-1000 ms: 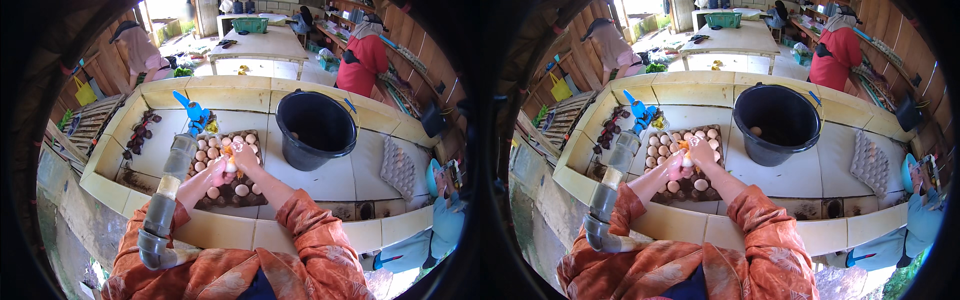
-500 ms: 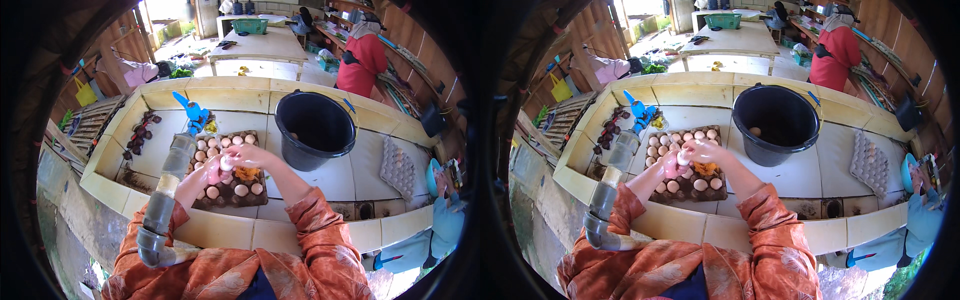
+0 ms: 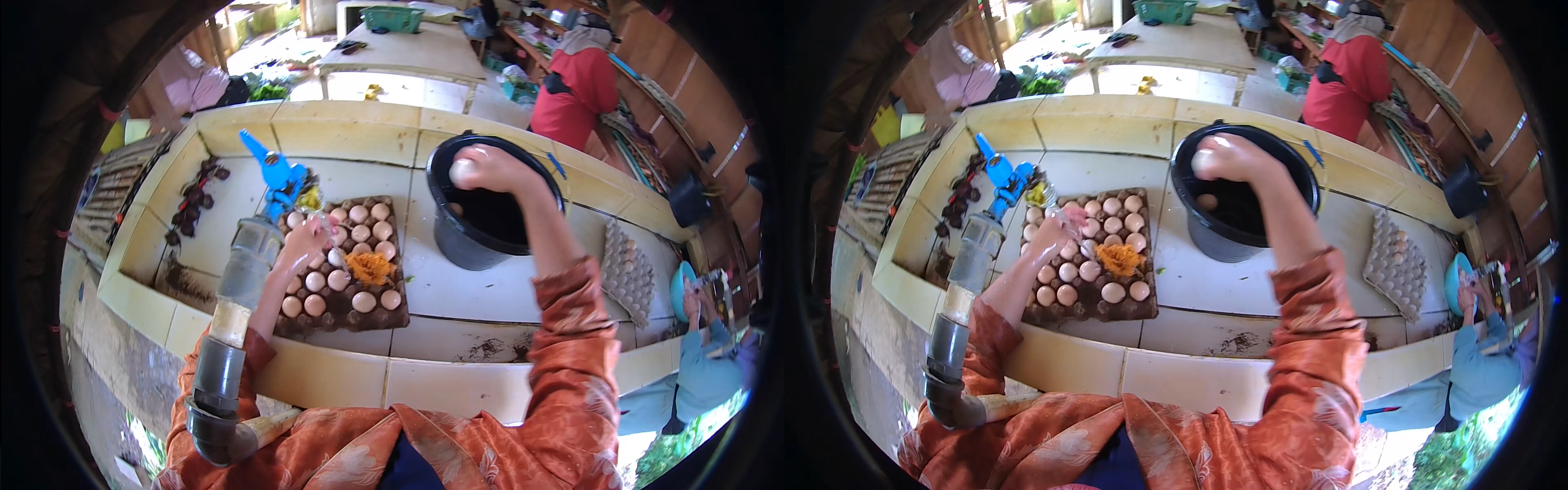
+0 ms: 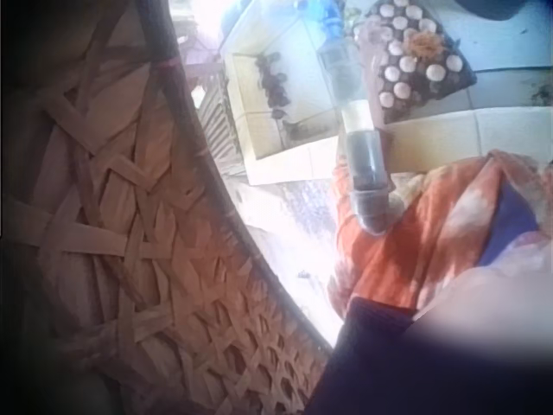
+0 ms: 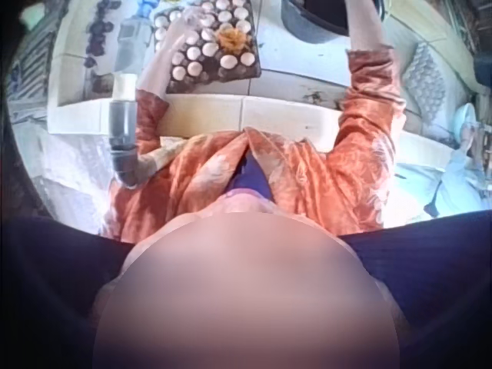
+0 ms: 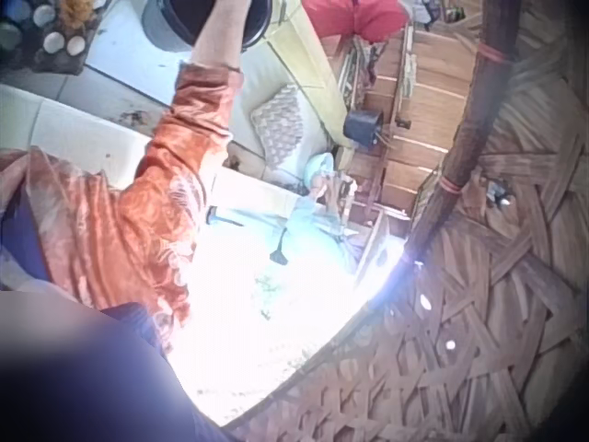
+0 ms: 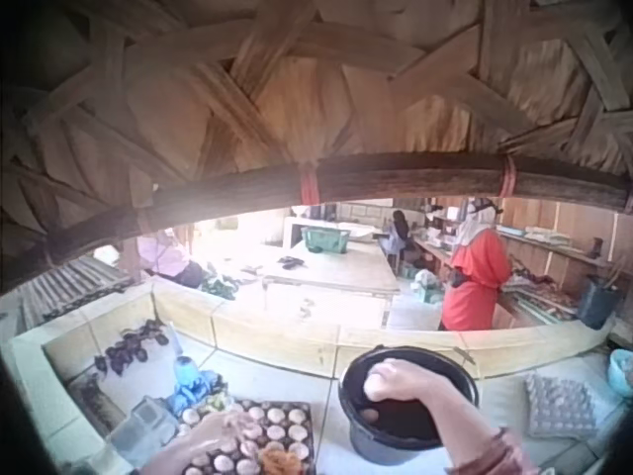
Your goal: The person washes eggs one by one under running water using a sponge, then places them into an egg tray. The person also fills a bucket with water and moves a crate of eggs to the counter.
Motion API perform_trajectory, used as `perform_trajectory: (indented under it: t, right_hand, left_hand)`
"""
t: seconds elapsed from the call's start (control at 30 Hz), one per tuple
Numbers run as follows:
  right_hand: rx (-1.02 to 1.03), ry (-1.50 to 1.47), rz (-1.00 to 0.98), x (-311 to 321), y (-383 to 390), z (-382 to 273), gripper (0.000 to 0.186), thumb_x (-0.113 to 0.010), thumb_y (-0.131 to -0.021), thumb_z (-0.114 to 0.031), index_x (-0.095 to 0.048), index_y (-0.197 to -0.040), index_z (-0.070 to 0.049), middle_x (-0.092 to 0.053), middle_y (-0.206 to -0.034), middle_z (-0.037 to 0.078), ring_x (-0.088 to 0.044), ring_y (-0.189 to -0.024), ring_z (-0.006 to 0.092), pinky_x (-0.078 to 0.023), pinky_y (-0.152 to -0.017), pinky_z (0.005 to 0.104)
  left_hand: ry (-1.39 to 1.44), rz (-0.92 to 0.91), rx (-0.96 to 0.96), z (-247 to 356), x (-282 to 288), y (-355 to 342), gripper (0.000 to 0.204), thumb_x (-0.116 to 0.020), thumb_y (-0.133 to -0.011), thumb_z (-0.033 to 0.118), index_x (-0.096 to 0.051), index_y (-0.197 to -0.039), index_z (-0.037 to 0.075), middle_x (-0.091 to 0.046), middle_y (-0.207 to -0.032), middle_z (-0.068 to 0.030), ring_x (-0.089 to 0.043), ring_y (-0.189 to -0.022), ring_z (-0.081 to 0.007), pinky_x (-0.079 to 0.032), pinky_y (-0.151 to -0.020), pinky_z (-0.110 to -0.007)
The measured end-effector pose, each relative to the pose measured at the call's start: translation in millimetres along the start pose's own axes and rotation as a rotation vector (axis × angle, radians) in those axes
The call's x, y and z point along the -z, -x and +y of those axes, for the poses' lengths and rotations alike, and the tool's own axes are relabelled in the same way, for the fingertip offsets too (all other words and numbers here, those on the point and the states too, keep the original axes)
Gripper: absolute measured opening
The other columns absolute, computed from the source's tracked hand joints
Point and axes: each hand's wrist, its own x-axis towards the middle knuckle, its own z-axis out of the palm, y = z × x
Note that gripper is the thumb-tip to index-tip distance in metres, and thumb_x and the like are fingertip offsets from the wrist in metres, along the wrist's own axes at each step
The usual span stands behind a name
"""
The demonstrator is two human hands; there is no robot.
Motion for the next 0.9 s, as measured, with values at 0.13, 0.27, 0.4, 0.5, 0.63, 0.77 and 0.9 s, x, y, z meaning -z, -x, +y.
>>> perform_trajectory:
  t: [0.13, 0.27, 0.4, 0.5, 0.63, 0.77, 0.9]
  right_hand:
    - [-0.382, 0.290, -0.741, -33.9, 4.3, 94.3, 0.037, -0.070, -0.068, -0.021, -0.062, -0.102, -0.006, -0.064, -0.099, 0.013, -0.061, -0.092, 0.0276, -0.050, -0.073, 0.0368]
    - [-0.817, -0.107, -0.690, -84.9, -0.9, 142.7, 0.036, -0.065, -0.076, -0.027, -0.063, -0.103, -0.004, -0.063, -0.103, 0.013, -0.060, -0.094, 0.0271, -0.048, -0.076, 0.0378]
    - [-0.915, -0.185, -0.439, -105.6, 2.2, 147.2, 0.038, -0.062, -0.079, -0.031, -0.062, -0.105, -0.003, -0.063, -0.104, 0.013, -0.060, -0.095, 0.0267, -0.047, -0.079, 0.0376]
    - [-0.944, -0.240, -0.383, -109.6, 7.3, 135.6, 0.040, -0.060, -0.081, -0.033, -0.062, -0.106, -0.002, -0.063, -0.105, 0.013, -0.060, -0.096, 0.0264, -0.046, -0.081, 0.0374]
    - [-0.978, -0.271, -0.349, -112.1, 9.5, 117.3, 0.043, -0.057, -0.084, -0.037, -0.062, -0.107, 0.000, -0.062, -0.106, 0.014, -0.060, -0.097, 0.0259, -0.044, -0.084, 0.0371]
    - [-0.983, -0.257, -0.369, -113.2, 6.3, 109.1, 0.048, -0.055, -0.086, -0.042, -0.062, -0.110, -0.001, -0.062, -0.108, 0.014, -0.059, -0.097, 0.0241, -0.040, -0.089, 0.0333]
    - [-0.948, -0.355, -0.354, -123.8, 5.2, 115.4, 0.042, -0.057, -0.086, -0.039, -0.064, -0.106, -0.002, -0.063, -0.105, 0.014, -0.060, -0.096, 0.0225, -0.041, -0.087, 0.0341]
  left_hand:
    - [-0.411, 0.103, -0.101, 2.6, 22.8, 28.9, 0.025, -0.050, -0.084, 0.025, -0.057, -0.102, 0.009, -0.058, -0.089, -0.0075, -0.054, -0.074, -0.0204, -0.044, -0.065, -0.032]
    - [-1.036, 0.089, -0.225, 5.9, 27.4, 48.8, 0.027, -0.056, -0.081, 0.026, -0.058, -0.101, 0.009, -0.058, -0.093, -0.0086, -0.054, -0.081, -0.0221, -0.044, -0.070, -0.033]
    - [-1.518, -0.106, -0.352, 0.7, 10.6, 36.5, 0.029, -0.062, -0.078, 0.027, -0.060, -0.100, 0.008, -0.057, -0.098, -0.0098, -0.054, -0.087, -0.0238, -0.044, -0.075, -0.035]
    - [-1.740, -0.223, -0.395, -14.8, 0.1, 21.3, 0.032, -0.066, -0.075, 0.028, -0.061, -0.100, 0.008, -0.057, -0.101, -0.0106, -0.054, -0.091, -0.0250, -0.045, -0.079, -0.036]
    - [-1.561, -0.205, -0.407, -35.6, 1.0, 8.9, 0.047, -0.079, -0.059, 0.028, -0.062, -0.098, 0.007, -0.053, -0.110, -0.0107, -0.049, -0.102, -0.0276, -0.041, -0.087, -0.038]
    - [-1.654, -0.165, -0.473, -35.3, -1.3, 3.2, 0.044, -0.078, -0.056, 0.025, -0.063, -0.095, 0.011, -0.055, -0.106, -0.0088, -0.050, -0.102, -0.0266, -0.040, -0.087, -0.038]
    - [-1.620, -0.260, -0.444, -16.5, 0.6, 5.3, 0.035, -0.073, -0.066, 0.030, -0.062, -0.095, 0.015, -0.060, -0.086, -0.0083, -0.056, -0.084, -0.0251, -0.043, -0.074, -0.036]
